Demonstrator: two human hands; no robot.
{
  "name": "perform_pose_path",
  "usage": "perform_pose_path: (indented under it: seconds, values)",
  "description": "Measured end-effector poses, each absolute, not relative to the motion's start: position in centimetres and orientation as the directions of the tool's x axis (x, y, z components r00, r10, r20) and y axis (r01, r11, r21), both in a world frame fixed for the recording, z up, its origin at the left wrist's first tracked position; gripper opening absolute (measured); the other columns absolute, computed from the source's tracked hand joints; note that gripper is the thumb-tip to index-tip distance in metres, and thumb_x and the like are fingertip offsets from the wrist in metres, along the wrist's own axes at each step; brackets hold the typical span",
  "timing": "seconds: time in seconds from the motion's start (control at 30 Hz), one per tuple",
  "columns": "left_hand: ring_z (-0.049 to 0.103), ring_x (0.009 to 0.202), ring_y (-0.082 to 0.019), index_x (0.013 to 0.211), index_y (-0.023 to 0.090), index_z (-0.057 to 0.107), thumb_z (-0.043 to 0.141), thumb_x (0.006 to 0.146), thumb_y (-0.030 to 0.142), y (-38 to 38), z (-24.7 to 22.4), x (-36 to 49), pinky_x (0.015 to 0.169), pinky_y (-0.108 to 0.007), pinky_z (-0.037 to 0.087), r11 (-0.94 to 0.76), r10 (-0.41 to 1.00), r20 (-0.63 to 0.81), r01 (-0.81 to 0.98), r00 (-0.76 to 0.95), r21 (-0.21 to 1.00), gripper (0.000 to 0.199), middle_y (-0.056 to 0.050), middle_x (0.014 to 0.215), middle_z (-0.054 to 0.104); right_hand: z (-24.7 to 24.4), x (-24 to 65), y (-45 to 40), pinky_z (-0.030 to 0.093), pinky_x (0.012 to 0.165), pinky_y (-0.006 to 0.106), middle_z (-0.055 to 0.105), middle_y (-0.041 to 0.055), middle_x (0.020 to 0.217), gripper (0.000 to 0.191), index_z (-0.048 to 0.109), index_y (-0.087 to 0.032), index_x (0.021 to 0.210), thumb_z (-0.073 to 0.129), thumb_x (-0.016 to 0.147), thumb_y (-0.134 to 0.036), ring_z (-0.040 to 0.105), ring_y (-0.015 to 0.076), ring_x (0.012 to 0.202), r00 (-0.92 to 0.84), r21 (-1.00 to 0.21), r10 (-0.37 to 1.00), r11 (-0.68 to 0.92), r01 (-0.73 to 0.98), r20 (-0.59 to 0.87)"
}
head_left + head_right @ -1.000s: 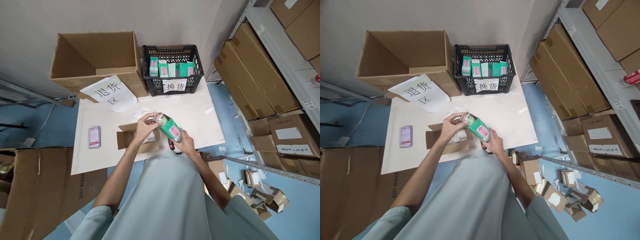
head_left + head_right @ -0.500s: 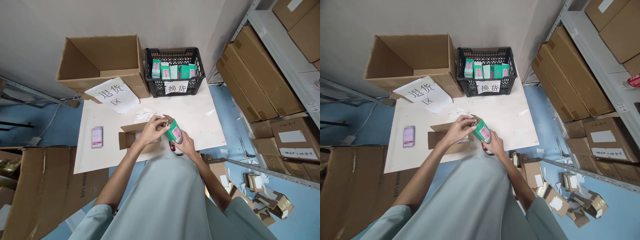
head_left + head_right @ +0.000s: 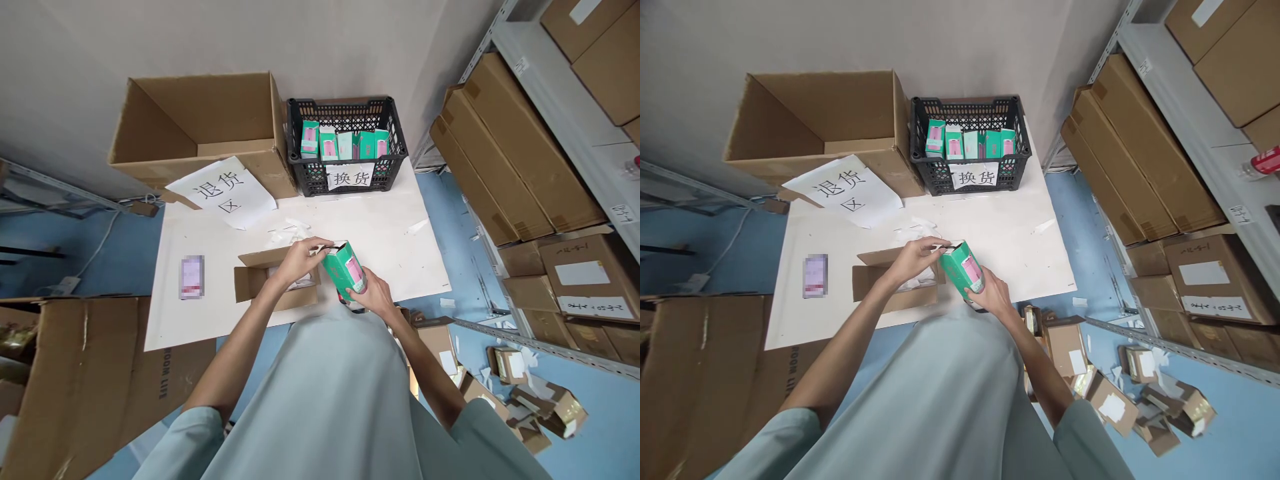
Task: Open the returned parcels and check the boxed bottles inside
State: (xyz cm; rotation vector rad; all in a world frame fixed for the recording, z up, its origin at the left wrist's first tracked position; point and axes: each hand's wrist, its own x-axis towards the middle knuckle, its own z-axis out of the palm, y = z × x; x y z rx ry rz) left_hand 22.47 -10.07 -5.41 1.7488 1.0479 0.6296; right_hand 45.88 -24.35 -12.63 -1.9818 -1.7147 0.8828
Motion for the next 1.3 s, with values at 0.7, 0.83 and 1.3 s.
perform_pose_path:
  seconds: [0.7, 0.83, 1.3]
  values:
    - [0.082, 0.101, -0.035, 0.106, 0.016, 0.080, 0.097, 0.072, 0.062, -13.5, -9.7, 26.4, 0.093, -0.046, 0.066, 0.716, 0.677, -0.565, -0.244, 0.471, 0.654, 0.060, -0.015, 0.103, 0.086, -12.9, 44.7, -21.7, 0.068, 0.081, 0.048, 0.086, 0.0145, 0.107, 0.074, 0.080, -0.021, 0.121, 0.058, 0.088, -0.084, 0.082, 0.0352, 0.100, -0.254, -0.695, 0.771, -0.637, -0.334, -0.584]
    - [0.082, 0.092, -0.029, 0.112, 0.017, 0.076, 0.101, 0.069, 0.060, -12.6, -9.8, 27.0, 0.087, -0.041, 0.066, 0.683, 0.719, -0.580, -0.235, 0.383, 0.692, 0.065, -0.012, 0.100, 0.085, -11.9, 45.3, -21.2, 0.068, 0.088, 0.047, 0.087, 0.0110, 0.110, 0.071, 0.078, -0.023, 0.133, 0.065, 0.093, -0.081, 0.082, 0.0333, 0.104, -0.182, -0.791, 0.847, -0.531, -0.303, -0.499]
    - [0.079, 0.119, -0.033, 0.157, 0.026, 0.056, 0.100, 0.076, 0.046, -7.7, -7.9, 31.5, 0.102, -0.048, 0.066, 0.454, 0.842, -0.403, -0.067, 0.359, 0.889, 0.094, -0.013, 0.125, 0.082, -7.5, 47.0, -18.2, 0.058, 0.121, 0.048, 0.074, 0.0027, 0.148, 0.068, 0.066, -0.035, 0.155, 0.081, 0.094, -0.061, 0.068, 0.0299, 0.140, 0.096, -0.951, 0.956, -0.259, -0.168, -0.278]
